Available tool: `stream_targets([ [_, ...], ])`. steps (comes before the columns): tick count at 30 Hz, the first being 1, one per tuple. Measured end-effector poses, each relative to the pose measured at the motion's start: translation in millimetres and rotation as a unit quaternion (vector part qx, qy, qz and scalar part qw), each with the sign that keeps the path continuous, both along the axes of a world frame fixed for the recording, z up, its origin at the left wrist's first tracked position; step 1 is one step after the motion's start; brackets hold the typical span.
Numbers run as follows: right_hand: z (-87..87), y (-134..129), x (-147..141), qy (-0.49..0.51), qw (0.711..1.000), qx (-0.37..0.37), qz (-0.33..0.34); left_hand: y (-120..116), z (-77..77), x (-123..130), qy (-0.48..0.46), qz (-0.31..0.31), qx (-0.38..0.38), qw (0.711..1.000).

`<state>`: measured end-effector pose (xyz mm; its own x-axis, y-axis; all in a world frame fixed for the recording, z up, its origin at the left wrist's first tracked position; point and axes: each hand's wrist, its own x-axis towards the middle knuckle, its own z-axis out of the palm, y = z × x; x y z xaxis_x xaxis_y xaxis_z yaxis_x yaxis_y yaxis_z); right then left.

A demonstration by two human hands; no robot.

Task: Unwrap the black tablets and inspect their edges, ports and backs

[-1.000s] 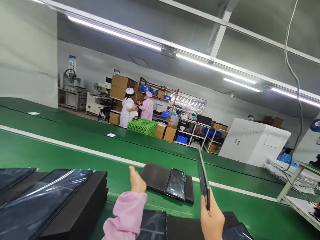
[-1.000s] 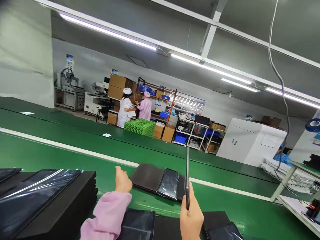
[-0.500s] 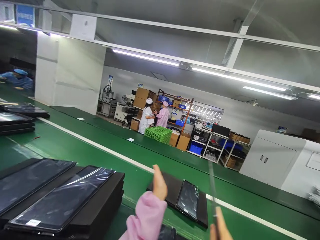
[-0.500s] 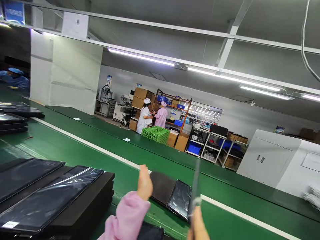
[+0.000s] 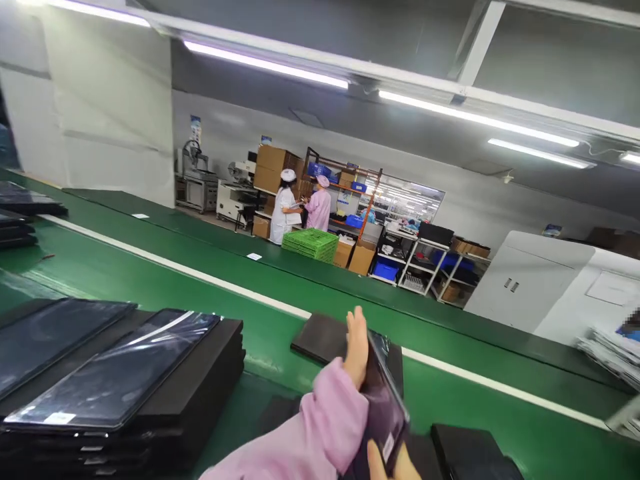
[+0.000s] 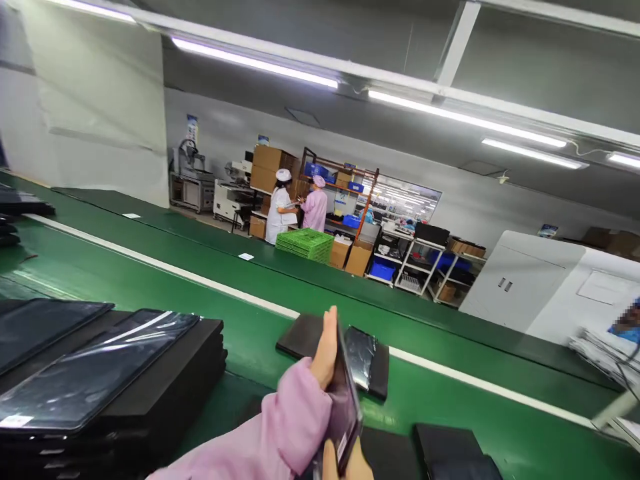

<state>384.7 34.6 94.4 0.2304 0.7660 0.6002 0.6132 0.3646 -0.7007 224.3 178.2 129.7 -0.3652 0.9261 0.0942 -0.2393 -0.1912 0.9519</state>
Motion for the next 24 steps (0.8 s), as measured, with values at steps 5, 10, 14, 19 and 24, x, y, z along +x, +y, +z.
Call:
stream_targets([
  [5, -4.6, -9, 12, 0.122, 0.988, -0.099, 0.008, -29, -19.6, 5, 0.011, 0.041, -0.024, 0.999],
  [10, 6.2, -10, 39, 0.454, 0.886, -0.091, -0.028, -73, -52.8, -20, -0.023, 0.078, -0.063, 0.995],
  [14, 5.3, -23, 22, 0.573, 0.813, -0.086, 0.051, -123, -68.9, 14, -0.214, -0.15, -0.089, 0.961],
  [19, -5.0, -50, -5, 0.575, 0.802, -0.107, 0.116, -152, -38.6, 35, -0.35, -0.198, -0.147, 0.904],
  [24, -17.4, -66, 1, 0.53, 0.826, -0.142, 0.13, -157, -16.5, 19, -0.37, -0.158, -0.185, 0.896],
])
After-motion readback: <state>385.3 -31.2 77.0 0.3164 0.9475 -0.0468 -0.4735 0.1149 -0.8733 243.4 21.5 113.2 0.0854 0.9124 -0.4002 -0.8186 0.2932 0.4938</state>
